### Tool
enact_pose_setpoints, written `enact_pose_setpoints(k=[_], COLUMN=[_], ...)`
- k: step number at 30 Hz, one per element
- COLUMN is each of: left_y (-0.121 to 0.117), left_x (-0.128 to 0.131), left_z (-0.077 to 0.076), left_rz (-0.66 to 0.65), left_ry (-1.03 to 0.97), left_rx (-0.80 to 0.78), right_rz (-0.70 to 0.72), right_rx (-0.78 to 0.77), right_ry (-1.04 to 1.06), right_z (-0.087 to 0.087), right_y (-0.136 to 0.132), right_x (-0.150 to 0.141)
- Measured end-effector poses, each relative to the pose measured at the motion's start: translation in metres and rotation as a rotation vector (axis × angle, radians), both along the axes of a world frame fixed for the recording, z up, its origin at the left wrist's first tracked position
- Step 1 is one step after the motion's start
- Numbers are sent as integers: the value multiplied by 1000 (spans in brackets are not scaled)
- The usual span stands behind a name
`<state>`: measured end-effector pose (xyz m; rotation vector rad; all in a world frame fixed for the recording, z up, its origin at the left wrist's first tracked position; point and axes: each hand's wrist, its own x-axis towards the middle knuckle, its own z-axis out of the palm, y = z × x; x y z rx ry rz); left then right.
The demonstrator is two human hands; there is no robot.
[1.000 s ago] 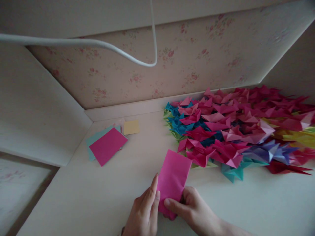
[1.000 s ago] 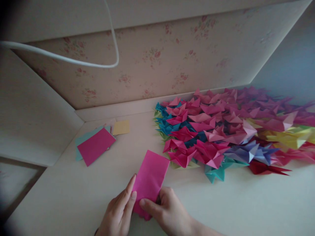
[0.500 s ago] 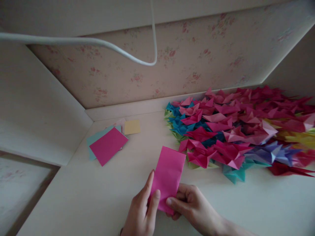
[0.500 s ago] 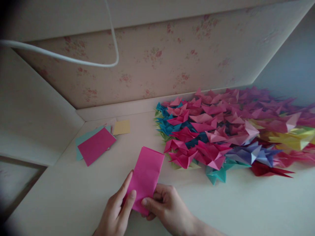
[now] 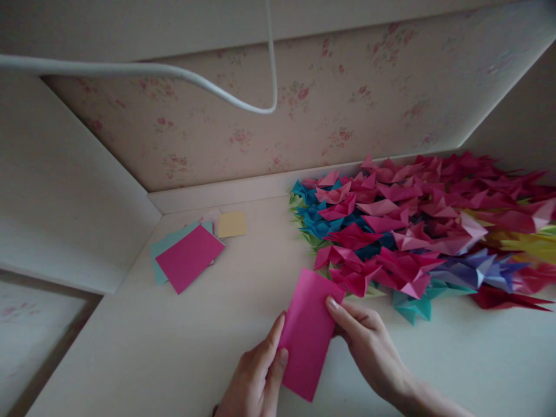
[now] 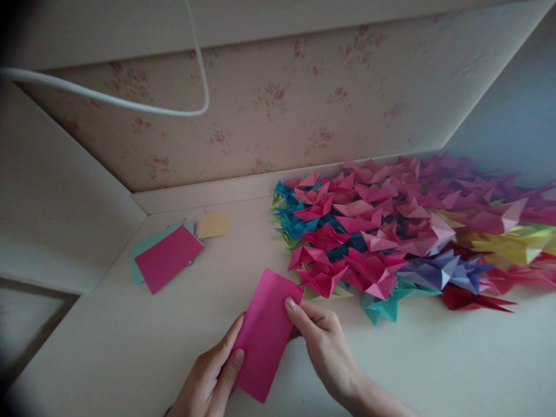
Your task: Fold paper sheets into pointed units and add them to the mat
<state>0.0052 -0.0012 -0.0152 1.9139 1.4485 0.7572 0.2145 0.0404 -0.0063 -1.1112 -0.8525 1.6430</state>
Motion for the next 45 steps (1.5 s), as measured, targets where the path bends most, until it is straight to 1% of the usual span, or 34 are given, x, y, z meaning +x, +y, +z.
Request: enact_pose_setpoints(k=[4, 9, 12, 14, 15, 17, 19, 21, 24, 26, 27, 31, 35, 38, 40, 45], left_y=[-3, -6, -5, -4, -4, -3, -3, -2, -2, -2, -1, -1, -1, -3, -5, -11], left_x=[1, 2, 2, 2, 2, 1, 0, -1, -2, -2, -1, -1, -4, -3, -1, 2], left_z=[2, 5, 8, 9, 9, 8, 5, 2, -2, -3, -3, -2, -1, 0, 0, -6], left_rz=[3, 95, 65, 83, 111, 173, 187, 175, 186, 213, 215, 147, 106, 85, 85, 125], left_ry=[27, 6, -25, -41, -50, -70, -96, -109, -85, -63, -62, -57, -16, -16, -11, 54], left_rx=[-41, -54, -57, -55, -51, -42, -44, -57, -61, -57, -58, -58, -48, -20, -6, 1], right_rz=[-112, -224, -318, -342, -323, -216, -14, 235, 497, 596, 615, 590, 554, 420, 322, 85], right_rx=[42, 29, 33, 48, 58, 72, 64, 36, -17, -89, -119, -147, -81, -30, -1, 70], right_ry=[46, 162, 206, 198, 195, 190, 158, 82, 26, -3, -22, -72, -67, -74, -66, -58], right_z=[-6, -6, -4, -3, -3, -2, -1, 0, 1, -1, -2, -2, 7, 15, 18, 10], right_y=[1, 4, 7, 9, 8, 5, -2, -9, -18, -22, -23, -25, -19, -10, -5, 5], right_x=[5, 3, 5, 7, 7, 4, -2, -10, -21, -24, -25, -23, -19, -14, -9, 4])
